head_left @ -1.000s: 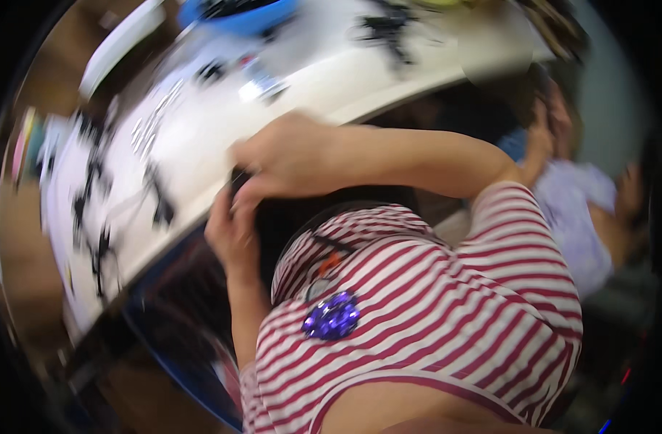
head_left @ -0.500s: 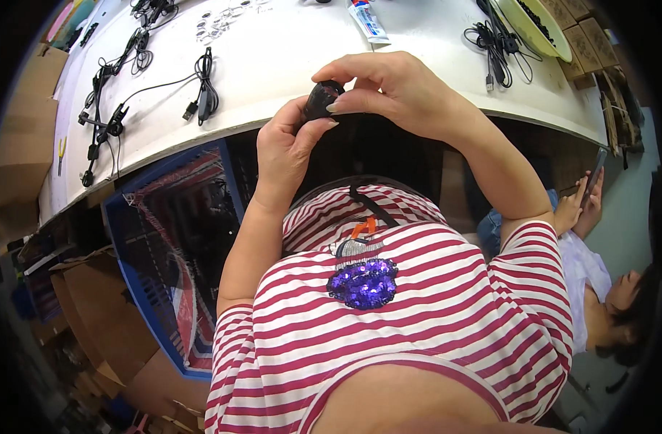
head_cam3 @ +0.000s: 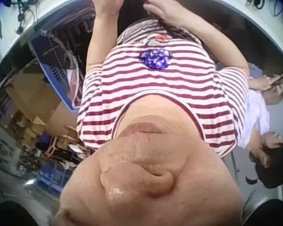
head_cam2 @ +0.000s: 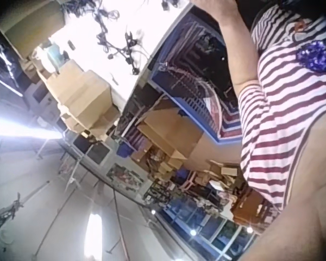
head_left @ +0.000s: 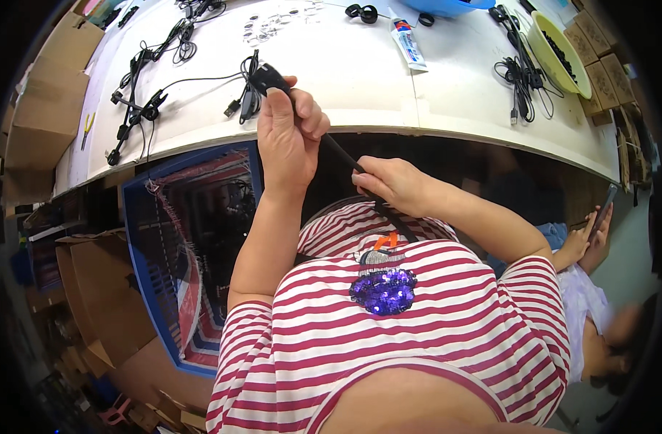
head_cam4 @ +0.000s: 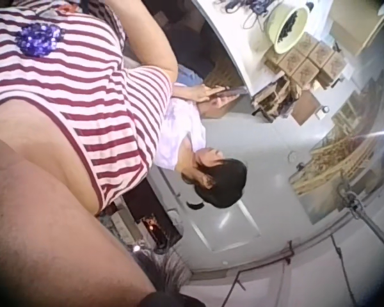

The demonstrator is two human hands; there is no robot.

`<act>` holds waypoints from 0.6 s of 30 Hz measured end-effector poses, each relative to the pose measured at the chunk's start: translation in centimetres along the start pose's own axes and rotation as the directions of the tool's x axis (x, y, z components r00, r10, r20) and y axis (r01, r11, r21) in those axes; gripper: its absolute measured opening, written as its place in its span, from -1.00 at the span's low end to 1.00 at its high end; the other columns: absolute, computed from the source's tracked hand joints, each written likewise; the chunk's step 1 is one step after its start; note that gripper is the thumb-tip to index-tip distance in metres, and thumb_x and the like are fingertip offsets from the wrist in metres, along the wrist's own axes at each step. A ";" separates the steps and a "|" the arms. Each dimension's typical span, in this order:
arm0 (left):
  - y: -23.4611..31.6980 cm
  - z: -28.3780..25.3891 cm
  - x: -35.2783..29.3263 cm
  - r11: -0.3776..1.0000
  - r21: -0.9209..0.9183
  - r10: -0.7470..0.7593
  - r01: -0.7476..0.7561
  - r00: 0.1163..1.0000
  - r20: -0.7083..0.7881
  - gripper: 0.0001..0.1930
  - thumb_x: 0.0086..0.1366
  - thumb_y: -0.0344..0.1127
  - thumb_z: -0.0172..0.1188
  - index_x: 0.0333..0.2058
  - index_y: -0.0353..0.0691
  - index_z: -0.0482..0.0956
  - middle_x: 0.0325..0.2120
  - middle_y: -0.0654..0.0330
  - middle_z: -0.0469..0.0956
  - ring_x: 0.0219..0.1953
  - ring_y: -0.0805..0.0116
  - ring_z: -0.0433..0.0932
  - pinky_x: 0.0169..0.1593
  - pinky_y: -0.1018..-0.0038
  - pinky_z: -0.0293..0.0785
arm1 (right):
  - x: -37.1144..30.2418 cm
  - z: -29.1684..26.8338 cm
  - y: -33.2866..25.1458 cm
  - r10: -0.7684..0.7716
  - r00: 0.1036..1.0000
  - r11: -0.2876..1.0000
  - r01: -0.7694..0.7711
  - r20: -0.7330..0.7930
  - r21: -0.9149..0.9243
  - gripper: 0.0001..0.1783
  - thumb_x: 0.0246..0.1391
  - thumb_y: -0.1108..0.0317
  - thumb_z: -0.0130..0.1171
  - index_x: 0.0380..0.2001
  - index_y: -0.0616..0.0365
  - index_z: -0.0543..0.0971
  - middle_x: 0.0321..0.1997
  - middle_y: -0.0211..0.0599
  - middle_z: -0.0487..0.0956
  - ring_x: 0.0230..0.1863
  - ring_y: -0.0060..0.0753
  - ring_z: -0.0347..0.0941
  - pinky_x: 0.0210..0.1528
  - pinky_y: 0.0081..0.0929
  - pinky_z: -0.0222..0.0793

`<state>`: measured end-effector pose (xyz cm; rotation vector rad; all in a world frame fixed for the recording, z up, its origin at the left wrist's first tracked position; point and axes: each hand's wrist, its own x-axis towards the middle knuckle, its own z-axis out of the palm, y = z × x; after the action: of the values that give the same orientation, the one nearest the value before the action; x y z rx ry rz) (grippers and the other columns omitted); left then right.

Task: The person assembles small electronic components at a workbench. They pick up a black circular housing, apply glue from a tube, insert a small LED-like component, and then attach a black cable. This process is repeated for multiple units.

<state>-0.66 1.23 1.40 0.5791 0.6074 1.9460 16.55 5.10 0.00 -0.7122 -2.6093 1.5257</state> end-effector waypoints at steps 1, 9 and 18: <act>0.0 -0.1 0.0 0.999 0.031 0.010 -0.010 1.000 -0.013 -0.69 0.31 -0.09 -0.12 -0.16 -0.22 0.26 -0.62 0.33 0.22 -0.62 0.59 0.13 -0.55 0.63 0.10 | -0.1 0.0 -0.4 0.027 1.000 0.999 -0.027 0.012 0.028 -0.68 0.16 0.15 -0.16 -0.39 0.23 0.38 -0.53 -0.03 0.47 -0.40 0.03 0.43 -0.35 -0.24 0.32; 0.5 -2.1 0.6 0.997 0.081 0.015 -0.017 1.000 0.024 -0.49 0.31 0.07 -0.27 0.06 -0.18 0.19 -0.13 0.06 0.35 -0.17 0.34 0.32 -0.04 0.42 0.26 | -3.4 -2.5 -2.0 -0.085 0.960 0.979 0.130 -0.266 0.155 -0.77 0.07 0.25 -0.07 -0.40 0.21 0.43 -0.61 -0.14 0.44 -0.55 -0.23 0.42 -0.46 -0.40 0.33; 0.2 -2.2 -1.0 0.974 0.207 -0.117 0.093 0.987 0.107 -0.48 0.32 -0.05 -0.17 0.13 -0.27 0.07 -0.34 0.24 0.30 -0.41 0.44 0.26 -0.22 0.54 0.31 | -4.3 -15.7 -7.0 -0.514 0.663 0.804 0.594 -0.545 -0.036 -0.75 0.06 0.32 -0.12 -0.35 0.28 0.46 -0.67 -0.33 0.48 -0.71 -0.53 0.36 -0.69 -0.55 0.22</act>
<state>-1.82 -0.10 -0.28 0.7674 0.7499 1.7489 21.90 13.32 14.77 -0.2173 -1.9930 1.1027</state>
